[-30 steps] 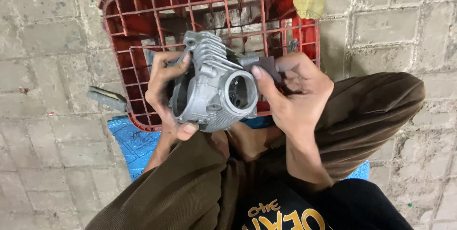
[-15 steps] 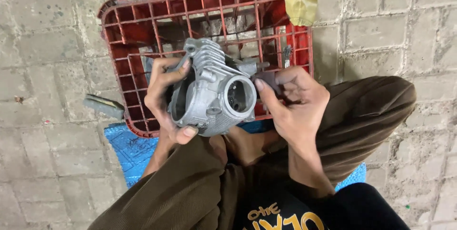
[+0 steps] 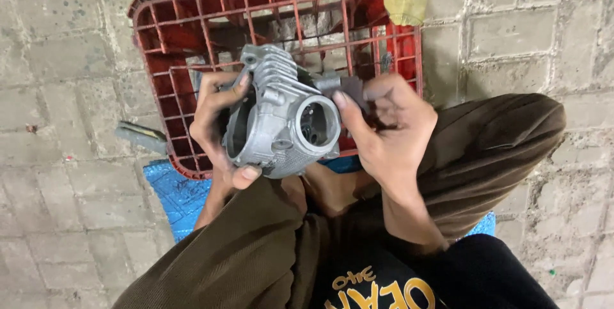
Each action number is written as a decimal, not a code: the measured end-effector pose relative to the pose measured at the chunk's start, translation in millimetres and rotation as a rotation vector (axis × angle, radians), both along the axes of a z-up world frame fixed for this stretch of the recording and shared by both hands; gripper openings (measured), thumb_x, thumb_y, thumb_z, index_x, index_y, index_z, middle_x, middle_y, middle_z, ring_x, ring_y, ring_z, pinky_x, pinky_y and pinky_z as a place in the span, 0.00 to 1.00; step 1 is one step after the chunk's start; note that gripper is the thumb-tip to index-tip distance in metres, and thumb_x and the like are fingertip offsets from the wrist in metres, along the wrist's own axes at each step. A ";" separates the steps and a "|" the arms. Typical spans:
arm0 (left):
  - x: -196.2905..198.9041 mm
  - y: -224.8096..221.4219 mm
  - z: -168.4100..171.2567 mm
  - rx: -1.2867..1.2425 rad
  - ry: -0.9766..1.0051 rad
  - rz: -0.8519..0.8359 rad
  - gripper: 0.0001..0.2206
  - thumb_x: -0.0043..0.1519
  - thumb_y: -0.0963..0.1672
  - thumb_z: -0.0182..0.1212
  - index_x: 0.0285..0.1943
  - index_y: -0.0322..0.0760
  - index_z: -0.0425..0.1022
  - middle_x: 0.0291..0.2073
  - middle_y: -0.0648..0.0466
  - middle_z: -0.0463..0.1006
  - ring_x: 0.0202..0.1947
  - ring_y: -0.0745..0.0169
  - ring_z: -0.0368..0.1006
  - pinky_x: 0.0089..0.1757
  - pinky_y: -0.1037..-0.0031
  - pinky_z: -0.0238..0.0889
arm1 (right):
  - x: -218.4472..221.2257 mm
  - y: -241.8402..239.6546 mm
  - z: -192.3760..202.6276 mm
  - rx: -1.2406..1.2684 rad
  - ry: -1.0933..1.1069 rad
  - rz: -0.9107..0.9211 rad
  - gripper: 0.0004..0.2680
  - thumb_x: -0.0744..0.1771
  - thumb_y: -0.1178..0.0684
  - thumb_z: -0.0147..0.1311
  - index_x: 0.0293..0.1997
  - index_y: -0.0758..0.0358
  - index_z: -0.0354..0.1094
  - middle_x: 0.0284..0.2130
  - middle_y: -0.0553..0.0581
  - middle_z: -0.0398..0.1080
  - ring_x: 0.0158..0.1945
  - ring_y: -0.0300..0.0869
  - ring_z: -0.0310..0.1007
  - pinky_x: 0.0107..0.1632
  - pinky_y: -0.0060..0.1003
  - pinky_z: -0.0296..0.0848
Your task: A person is sanding the surfaces and internal ports of a metal cylinder head using sandpaper and a small rod.
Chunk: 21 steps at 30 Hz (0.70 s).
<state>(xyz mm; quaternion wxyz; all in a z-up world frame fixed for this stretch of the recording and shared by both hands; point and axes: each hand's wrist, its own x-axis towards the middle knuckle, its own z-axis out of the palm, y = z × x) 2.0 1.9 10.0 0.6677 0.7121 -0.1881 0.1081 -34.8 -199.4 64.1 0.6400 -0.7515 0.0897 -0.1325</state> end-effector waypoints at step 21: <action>0.8 -1.0 -8.6 -0.042 0.016 0.024 0.42 0.45 0.65 0.56 0.56 0.32 0.69 0.48 0.48 0.65 0.49 0.53 0.63 0.52 0.54 0.65 | -5.1 -13.3 -26.1 0.229 -0.003 0.129 0.07 0.66 0.67 0.59 0.43 0.70 0.64 0.40 0.61 0.74 0.40 0.39 0.73 0.48 0.29 0.73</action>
